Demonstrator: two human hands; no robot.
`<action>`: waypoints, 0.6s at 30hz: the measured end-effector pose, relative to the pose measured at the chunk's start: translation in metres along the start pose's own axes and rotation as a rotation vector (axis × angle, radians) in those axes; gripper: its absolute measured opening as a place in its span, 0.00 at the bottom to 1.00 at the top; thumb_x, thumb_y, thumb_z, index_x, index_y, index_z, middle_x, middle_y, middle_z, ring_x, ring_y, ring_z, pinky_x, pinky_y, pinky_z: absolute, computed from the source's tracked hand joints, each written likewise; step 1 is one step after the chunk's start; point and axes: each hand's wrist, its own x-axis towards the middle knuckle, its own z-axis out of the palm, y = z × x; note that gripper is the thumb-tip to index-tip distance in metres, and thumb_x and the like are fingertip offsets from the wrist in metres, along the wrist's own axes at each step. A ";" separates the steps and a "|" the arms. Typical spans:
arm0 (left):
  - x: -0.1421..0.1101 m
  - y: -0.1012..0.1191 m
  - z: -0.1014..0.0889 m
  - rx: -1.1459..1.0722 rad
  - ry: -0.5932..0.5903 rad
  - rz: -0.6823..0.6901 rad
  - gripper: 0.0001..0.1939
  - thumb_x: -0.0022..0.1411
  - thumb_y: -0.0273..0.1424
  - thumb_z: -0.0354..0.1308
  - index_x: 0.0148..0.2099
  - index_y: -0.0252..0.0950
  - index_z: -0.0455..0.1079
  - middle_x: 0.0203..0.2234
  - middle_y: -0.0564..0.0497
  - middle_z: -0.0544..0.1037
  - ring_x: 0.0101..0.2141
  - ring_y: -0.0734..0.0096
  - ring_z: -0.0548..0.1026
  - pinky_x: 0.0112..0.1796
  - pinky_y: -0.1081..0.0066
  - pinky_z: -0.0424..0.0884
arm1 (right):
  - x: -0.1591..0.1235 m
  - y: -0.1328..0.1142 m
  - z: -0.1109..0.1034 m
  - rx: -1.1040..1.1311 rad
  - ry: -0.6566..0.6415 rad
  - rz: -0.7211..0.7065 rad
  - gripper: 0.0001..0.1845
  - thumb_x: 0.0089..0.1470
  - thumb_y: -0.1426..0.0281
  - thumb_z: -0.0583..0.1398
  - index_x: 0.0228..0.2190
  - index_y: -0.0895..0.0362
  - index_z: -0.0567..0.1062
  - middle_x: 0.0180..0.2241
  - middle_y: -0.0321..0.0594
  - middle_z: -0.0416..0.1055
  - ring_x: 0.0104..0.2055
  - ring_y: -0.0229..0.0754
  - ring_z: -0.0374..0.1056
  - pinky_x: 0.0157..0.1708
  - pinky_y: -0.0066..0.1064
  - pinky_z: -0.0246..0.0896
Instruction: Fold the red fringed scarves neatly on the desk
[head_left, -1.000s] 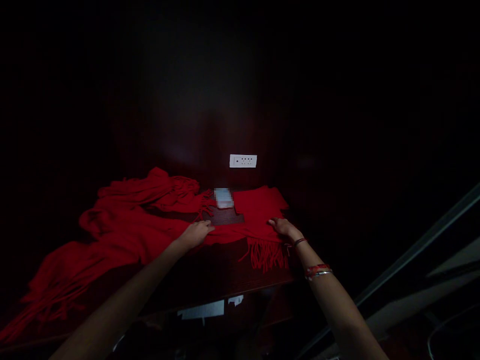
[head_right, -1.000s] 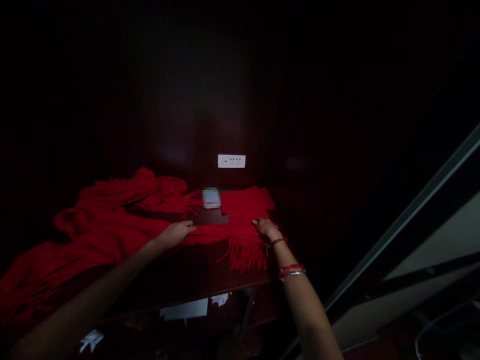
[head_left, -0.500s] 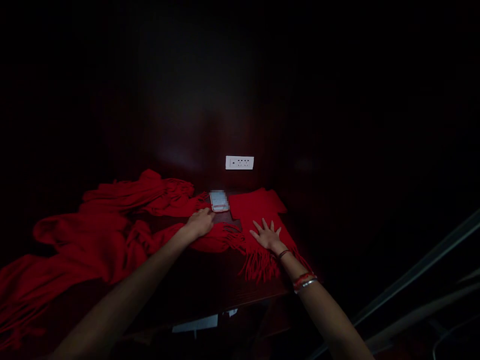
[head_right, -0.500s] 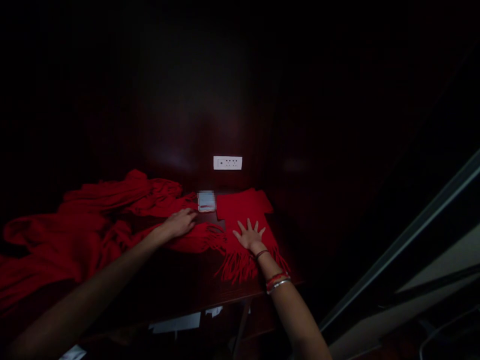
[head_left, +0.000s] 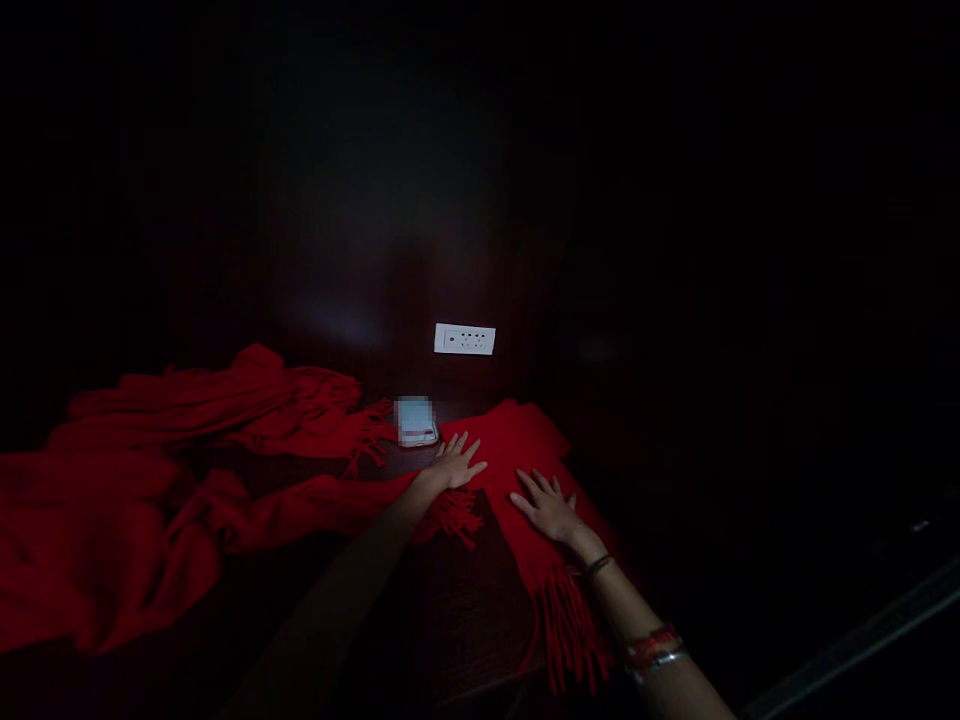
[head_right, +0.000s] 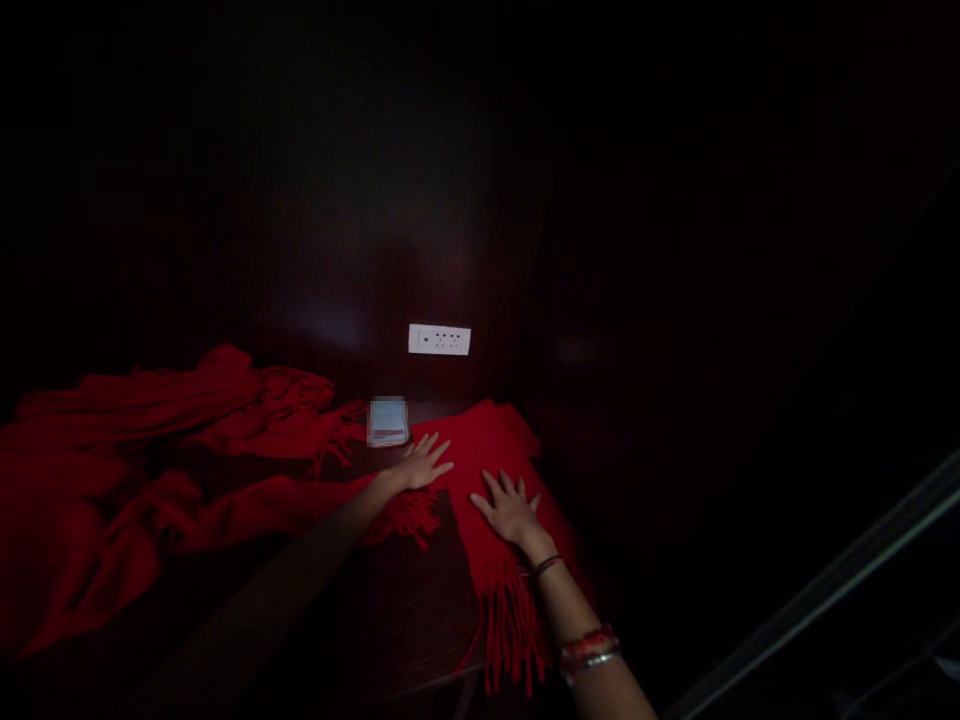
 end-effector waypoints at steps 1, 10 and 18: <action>0.002 0.001 -0.001 -0.005 0.007 0.000 0.33 0.56 0.49 0.36 0.59 0.38 0.41 0.58 0.42 0.40 0.56 0.55 0.38 0.51 0.53 0.41 | 0.004 -0.002 0.004 -0.013 0.042 0.031 0.34 0.47 0.46 0.37 0.55 0.44 0.44 0.59 0.39 0.35 0.58 0.57 0.27 0.47 0.59 0.29; 0.022 0.029 0.011 -0.027 0.111 0.087 0.30 0.55 0.49 0.39 0.57 0.42 0.48 0.57 0.46 0.48 0.55 0.49 0.41 0.47 0.40 0.34 | 0.007 -0.007 0.011 -0.083 0.045 0.047 0.33 0.49 0.47 0.36 0.55 0.44 0.44 0.59 0.37 0.32 0.58 0.58 0.25 0.49 0.58 0.26; 0.004 0.019 -0.009 -0.048 0.538 -0.263 0.15 0.56 0.29 0.44 0.47 0.33 0.60 0.50 0.40 0.55 0.47 0.60 0.61 0.43 0.65 0.62 | 0.008 -0.005 0.014 -0.105 0.216 0.061 0.28 0.52 0.53 0.39 0.53 0.49 0.53 0.57 0.38 0.45 0.57 0.52 0.36 0.48 0.53 0.35</action>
